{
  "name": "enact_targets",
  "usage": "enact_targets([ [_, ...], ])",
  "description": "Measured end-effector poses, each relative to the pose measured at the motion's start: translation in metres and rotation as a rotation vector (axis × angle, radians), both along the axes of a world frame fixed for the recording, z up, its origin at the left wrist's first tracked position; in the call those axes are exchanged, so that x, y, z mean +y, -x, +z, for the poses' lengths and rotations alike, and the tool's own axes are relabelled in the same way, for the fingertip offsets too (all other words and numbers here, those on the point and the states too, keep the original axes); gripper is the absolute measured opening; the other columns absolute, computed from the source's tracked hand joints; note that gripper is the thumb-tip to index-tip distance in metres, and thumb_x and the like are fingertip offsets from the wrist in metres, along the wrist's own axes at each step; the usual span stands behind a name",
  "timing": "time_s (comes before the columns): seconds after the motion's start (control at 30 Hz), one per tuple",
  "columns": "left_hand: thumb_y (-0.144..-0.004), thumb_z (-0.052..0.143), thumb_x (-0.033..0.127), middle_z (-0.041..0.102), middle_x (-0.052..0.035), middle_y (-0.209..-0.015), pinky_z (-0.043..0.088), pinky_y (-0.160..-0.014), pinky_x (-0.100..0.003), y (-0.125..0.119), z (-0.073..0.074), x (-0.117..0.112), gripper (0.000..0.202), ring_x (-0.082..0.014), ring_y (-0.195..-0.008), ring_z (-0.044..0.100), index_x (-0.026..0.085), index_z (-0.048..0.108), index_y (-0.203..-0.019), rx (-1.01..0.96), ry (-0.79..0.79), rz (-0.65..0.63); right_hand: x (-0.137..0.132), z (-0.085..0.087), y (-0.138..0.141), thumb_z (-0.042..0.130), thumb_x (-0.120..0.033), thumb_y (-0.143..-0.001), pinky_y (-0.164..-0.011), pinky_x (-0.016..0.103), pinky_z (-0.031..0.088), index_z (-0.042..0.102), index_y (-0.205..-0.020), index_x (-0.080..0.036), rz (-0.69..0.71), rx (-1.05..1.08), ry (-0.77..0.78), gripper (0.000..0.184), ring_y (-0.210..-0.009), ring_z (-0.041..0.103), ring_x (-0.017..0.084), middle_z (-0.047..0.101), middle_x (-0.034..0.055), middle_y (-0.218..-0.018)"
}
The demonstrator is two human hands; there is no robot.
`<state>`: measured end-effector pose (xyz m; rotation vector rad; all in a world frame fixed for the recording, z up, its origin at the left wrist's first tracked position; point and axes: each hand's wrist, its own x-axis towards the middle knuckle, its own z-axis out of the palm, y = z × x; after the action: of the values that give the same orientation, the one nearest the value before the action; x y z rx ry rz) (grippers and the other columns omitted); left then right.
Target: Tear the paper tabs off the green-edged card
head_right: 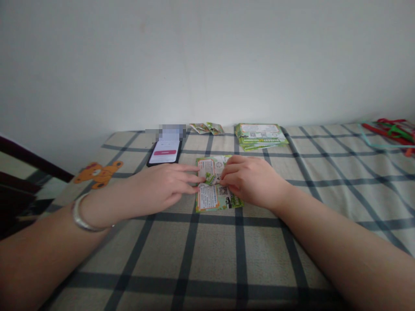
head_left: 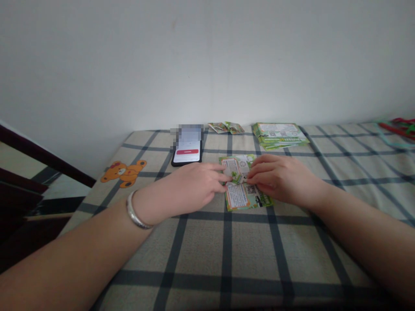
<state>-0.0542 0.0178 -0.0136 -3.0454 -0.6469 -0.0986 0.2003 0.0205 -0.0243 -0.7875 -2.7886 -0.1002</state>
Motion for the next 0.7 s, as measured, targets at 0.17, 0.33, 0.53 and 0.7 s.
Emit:
enact_targets([
  [0.17,-0.087,0.045,0.007,0.063,-0.0019,-0.126,0.035,-0.112,-0.031,0.005,0.001,0.001,0.035,-0.0165,-0.125,0.051,0.02,0.07,-0.109,0.018,0.033,0.011,0.0,0.0,-0.003,0.053,-0.015,-0.088,-0.076,0.032,0.049,0.073,-0.089,-0.02,0.001,0.026,0.012,0.021,-0.09,0.061,0.019,0.072,0.0042,-0.094],
  [0.33,-0.086,0.045,0.006,0.066,-0.0023,-0.121,0.043,-0.106,-0.031,0.005,-0.001,-0.001,0.035,-0.0169,-0.116,0.058,0.02,0.072,-0.103,-0.038,-0.028,0.018,0.001,0.0,-0.001,0.059,-0.016,-0.083,-0.09,0.043,0.043,0.074,-0.086,-0.026,-0.019,0.04,-0.073,0.018,-0.107,0.056,0.026,0.073,-0.0008,-0.099],
  [0.53,-0.084,0.046,0.009,0.071,-0.0053,-0.11,0.051,-0.096,-0.037,-0.002,-0.009,-0.006,0.029,-0.0205,-0.105,0.064,0.017,0.073,-0.091,-0.178,-0.029,0.119,0.002,-0.006,0.003,0.058,-0.016,-0.081,-0.093,0.042,0.041,0.072,-0.081,-0.023,-0.073,0.094,-0.016,0.016,-0.109,0.054,0.026,0.072,0.0005,-0.097],
  [0.7,-0.088,0.047,0.015,0.071,-0.0092,-0.094,0.054,-0.085,-0.04,-0.011,-0.018,-0.011,0.021,-0.0227,-0.091,0.065,0.012,0.067,-0.089,-0.213,-0.099,0.218,0.001,-0.007,0.01,0.056,-0.019,-0.081,-0.09,0.039,0.04,0.07,-0.082,-0.019,-0.131,0.101,-0.07,0.014,-0.098,0.057,0.024,0.069,0.0063,-0.091],
])
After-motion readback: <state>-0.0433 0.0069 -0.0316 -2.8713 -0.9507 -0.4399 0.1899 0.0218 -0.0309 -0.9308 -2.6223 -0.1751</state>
